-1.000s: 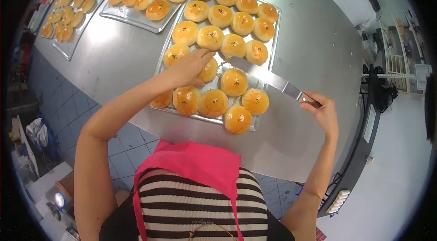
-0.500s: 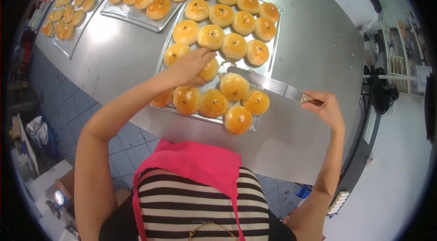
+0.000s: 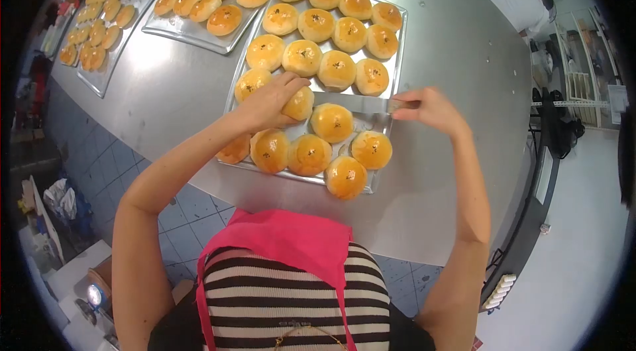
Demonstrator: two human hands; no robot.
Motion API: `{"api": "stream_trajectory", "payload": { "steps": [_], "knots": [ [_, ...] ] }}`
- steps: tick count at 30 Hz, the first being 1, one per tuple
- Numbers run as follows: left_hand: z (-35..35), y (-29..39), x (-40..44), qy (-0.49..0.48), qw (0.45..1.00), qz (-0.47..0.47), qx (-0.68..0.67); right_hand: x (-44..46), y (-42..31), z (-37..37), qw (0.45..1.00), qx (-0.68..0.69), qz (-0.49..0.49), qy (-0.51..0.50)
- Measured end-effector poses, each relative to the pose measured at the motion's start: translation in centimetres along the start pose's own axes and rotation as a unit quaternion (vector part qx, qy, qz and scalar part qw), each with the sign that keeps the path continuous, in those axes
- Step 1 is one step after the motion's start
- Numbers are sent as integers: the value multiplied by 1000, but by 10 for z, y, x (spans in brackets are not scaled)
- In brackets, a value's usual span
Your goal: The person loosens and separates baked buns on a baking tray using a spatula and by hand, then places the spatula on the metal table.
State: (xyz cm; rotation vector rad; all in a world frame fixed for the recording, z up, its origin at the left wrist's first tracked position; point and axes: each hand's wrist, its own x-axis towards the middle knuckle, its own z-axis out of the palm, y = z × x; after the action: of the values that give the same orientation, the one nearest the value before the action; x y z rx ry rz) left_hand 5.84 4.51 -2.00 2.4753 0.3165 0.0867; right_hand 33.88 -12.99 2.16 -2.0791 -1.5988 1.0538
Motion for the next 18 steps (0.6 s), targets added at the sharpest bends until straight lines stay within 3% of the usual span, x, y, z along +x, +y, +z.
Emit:
{"api": "stream_trajectory", "payload": {
  "steps": [7,9,11,13,14,16,18],
  "knots": [
    [-6,0,-14,32,998,-24,-58,8,-16,-10,1000,31,-5,-2],
    [-21,2,-20,45,997,-10,-65,3,-19,-24,998,-10,56,-18],
    [-48,-10,-31,122,984,-81,-104,4,-17,-23,997,4,71,-16],
    [-59,-49,-49,192,975,-114,-8,8,-8,-16,996,21,78,-22],
    [-56,-65,-64,192,974,-117,-9,10,-9,-14,996,21,78,-25],
    [-49,-88,-86,177,945,-268,-67,18,-19,-6,999,1,50,-16],
    [-34,-94,-95,158,952,-245,-88,30,-29,14,1000,-15,8,-5]
  ]
}}
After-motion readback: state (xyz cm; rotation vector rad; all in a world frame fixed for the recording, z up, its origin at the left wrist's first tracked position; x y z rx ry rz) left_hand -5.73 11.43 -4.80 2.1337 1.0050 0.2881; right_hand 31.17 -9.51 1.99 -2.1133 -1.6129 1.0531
